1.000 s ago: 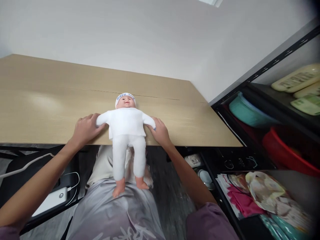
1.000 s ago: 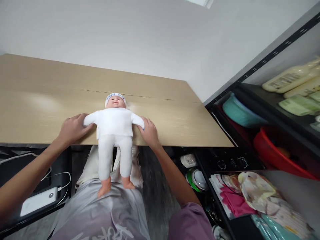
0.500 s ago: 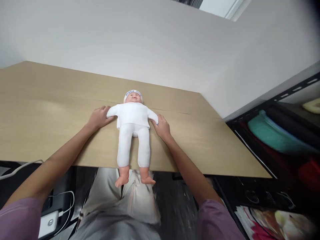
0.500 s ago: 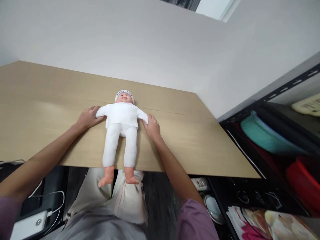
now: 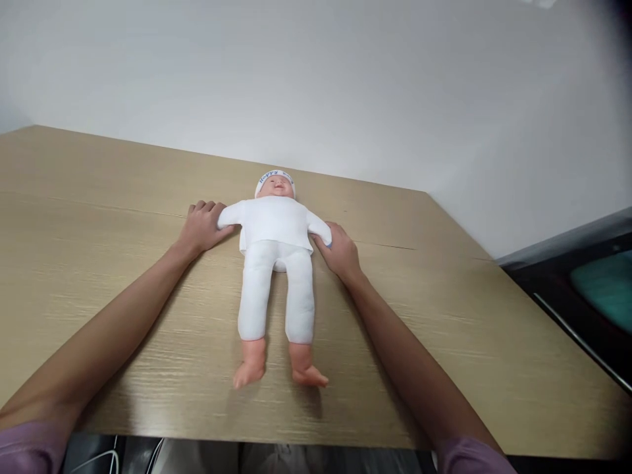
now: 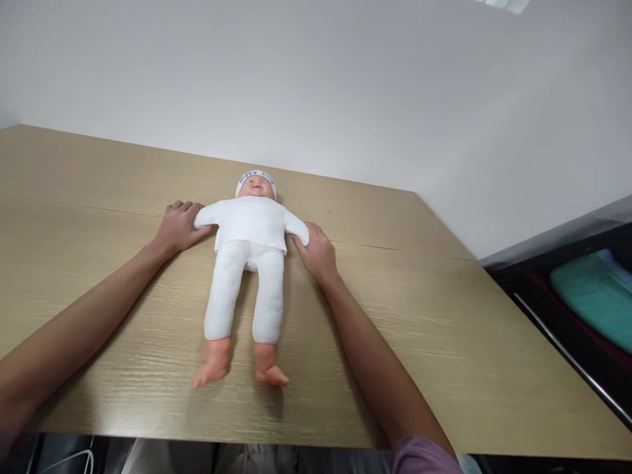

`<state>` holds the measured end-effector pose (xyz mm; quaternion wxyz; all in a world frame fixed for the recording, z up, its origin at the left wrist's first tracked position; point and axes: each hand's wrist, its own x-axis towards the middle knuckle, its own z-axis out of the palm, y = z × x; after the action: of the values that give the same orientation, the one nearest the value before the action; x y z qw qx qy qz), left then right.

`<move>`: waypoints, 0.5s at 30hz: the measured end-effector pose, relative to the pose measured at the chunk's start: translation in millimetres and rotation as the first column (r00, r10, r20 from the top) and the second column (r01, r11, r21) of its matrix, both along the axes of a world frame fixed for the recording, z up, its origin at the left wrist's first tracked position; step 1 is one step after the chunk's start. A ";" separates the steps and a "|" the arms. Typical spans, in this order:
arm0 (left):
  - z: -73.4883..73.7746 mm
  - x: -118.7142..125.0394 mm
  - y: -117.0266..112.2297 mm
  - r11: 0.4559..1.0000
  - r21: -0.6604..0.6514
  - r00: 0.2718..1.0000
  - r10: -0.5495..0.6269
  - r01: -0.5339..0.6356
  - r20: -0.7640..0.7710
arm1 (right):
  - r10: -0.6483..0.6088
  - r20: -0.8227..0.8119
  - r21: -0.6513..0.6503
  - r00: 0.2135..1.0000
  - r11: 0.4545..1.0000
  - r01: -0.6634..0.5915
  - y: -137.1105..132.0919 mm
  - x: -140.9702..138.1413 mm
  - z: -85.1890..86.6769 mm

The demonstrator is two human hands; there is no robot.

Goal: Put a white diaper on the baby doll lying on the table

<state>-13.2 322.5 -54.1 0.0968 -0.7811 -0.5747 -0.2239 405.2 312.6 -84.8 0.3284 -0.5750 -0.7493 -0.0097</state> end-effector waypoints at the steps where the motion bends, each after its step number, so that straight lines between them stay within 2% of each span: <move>1: -0.5 -0.3 2.1 1.000 0.007 1.000 -0.011 0.011 0.011 | -0.004 0.019 0.014 1.000 1.000 0.003 0.9 0.4 -0.1; 4: 0.7 -0.5 2.0 0.998 -0.018 0.996 -0.057 0.059 0.068 | -0.050 0.100 0.063 0.994 0.997 0.044 -0.4 -0.2 0.6; 7: 3.5 0.0 -4.8 0.998 -0.029 0.993 -0.045 0.048 0.110 | -0.100 0.140 0.096 0.985 0.992 0.088 -5.0 -1.3 1.6; 11: 2.7 -5.8 -19.0 1.000 -0.030 0.987 -0.006 0.011 0.162 | -0.044 0.077 0.079 0.996 0.996 0.038 -12.6 4.4 -2.4; 15: -3.6 -21.7 -27.3 0.998 -0.027 0.983 -0.052 0.057 0.178 | 0.038 0.044 0.040 0.998 0.998 -0.040 -15.7 15.7 -9.9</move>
<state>-34.9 295.2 -57.6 0.0266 -0.7750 -0.5629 -0.2860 421.0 296.9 -94.7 0.3239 -0.5530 -0.7670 -0.0309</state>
